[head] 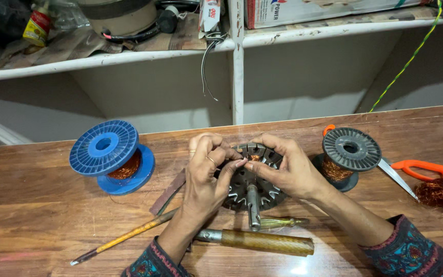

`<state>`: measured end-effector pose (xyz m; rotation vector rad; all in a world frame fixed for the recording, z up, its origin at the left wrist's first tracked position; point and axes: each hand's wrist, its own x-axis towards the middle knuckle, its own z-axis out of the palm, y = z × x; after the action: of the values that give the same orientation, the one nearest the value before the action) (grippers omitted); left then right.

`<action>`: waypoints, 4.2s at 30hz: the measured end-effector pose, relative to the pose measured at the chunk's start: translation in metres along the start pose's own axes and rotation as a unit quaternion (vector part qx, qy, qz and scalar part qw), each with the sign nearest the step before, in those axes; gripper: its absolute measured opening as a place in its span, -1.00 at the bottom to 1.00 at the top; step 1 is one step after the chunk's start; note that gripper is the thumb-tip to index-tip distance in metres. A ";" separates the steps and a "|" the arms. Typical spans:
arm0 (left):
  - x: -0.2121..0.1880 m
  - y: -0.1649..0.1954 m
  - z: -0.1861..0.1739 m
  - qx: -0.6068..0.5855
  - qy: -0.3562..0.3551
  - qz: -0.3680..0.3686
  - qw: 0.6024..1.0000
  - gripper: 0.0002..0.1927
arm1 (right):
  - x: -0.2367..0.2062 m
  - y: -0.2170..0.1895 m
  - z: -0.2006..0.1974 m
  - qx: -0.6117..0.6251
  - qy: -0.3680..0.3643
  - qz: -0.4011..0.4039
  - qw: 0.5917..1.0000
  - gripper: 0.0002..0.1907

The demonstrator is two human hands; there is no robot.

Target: The person winds copper wire by hand into the slots of a motor armature. They repeatedly pull wire from a spool, thread it through slots, and tuck it in place. Tools such as a hammer and screwdriver are present but not used during the clip.

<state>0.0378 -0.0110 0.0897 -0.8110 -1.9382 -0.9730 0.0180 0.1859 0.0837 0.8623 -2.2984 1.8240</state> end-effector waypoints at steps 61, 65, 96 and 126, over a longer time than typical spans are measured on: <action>-0.017 0.001 0.005 -0.220 -0.010 -0.154 0.963 -0.83 | -0.010 0.009 0.000 0.174 0.018 0.061 0.983 -0.79; -0.016 -0.010 0.007 -0.471 0.000 -0.301 0.829 -0.68 | -0.010 0.016 -0.002 0.205 0.028 0.056 0.977 -0.79; -0.028 -0.031 0.009 -0.511 -0.026 -0.356 0.782 -0.79 | -0.004 0.016 0.002 0.118 -0.005 -0.010 0.993 -0.71; -0.030 -0.015 0.004 -0.511 -0.028 -0.348 0.785 -0.92 | -0.017 -0.007 0.005 0.122 -0.011 0.000 0.992 -0.87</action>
<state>0.0386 -0.0207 0.0571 -0.6320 -1.6633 -2.5995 0.0371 0.1870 0.0816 0.9159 -2.1170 2.1374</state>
